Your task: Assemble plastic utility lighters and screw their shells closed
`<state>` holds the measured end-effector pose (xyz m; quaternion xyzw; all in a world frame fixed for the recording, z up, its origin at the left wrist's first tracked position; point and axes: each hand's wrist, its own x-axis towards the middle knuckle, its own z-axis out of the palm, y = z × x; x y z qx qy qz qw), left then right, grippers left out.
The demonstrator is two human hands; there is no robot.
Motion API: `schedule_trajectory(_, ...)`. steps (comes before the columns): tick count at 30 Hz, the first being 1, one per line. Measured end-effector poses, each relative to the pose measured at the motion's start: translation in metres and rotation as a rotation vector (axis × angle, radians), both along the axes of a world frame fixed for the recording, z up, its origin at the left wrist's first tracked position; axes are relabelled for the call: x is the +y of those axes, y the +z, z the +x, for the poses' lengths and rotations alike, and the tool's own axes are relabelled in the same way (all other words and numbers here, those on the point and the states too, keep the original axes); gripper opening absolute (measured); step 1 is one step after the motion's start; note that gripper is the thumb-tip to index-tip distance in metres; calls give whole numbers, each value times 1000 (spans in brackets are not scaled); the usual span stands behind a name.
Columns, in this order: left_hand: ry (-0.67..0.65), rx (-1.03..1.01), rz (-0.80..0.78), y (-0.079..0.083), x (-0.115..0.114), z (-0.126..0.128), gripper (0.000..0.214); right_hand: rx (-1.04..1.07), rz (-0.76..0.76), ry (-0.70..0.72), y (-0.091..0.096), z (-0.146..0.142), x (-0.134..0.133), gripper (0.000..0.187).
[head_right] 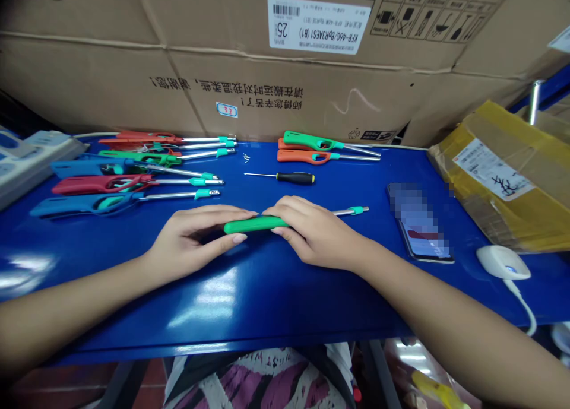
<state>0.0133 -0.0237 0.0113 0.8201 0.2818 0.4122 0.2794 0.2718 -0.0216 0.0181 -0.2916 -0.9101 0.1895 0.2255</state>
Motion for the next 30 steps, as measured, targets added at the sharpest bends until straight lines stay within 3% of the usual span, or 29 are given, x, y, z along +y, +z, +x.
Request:
schedule_trajectory(6,33,15,45,0,2,-3,21,18,54,-73,-4,1,0,28)
schedule_trajectory(13,181,10,54,2,7,-9,15,-246,107,-216,1,16,8,23)
schedule_trajectory(23,36,68,86,-3,5,-9,22,-206,226,-109,-5,13,5,27)
schedule_trajectory(26,69,55,71,-1,4,-9,20,-159,200,-96,-6,13,6,25)
schedule_trajectory(30,170,45,-14,2,7,-11,18,-159,136,-182,-2,12,8,25)
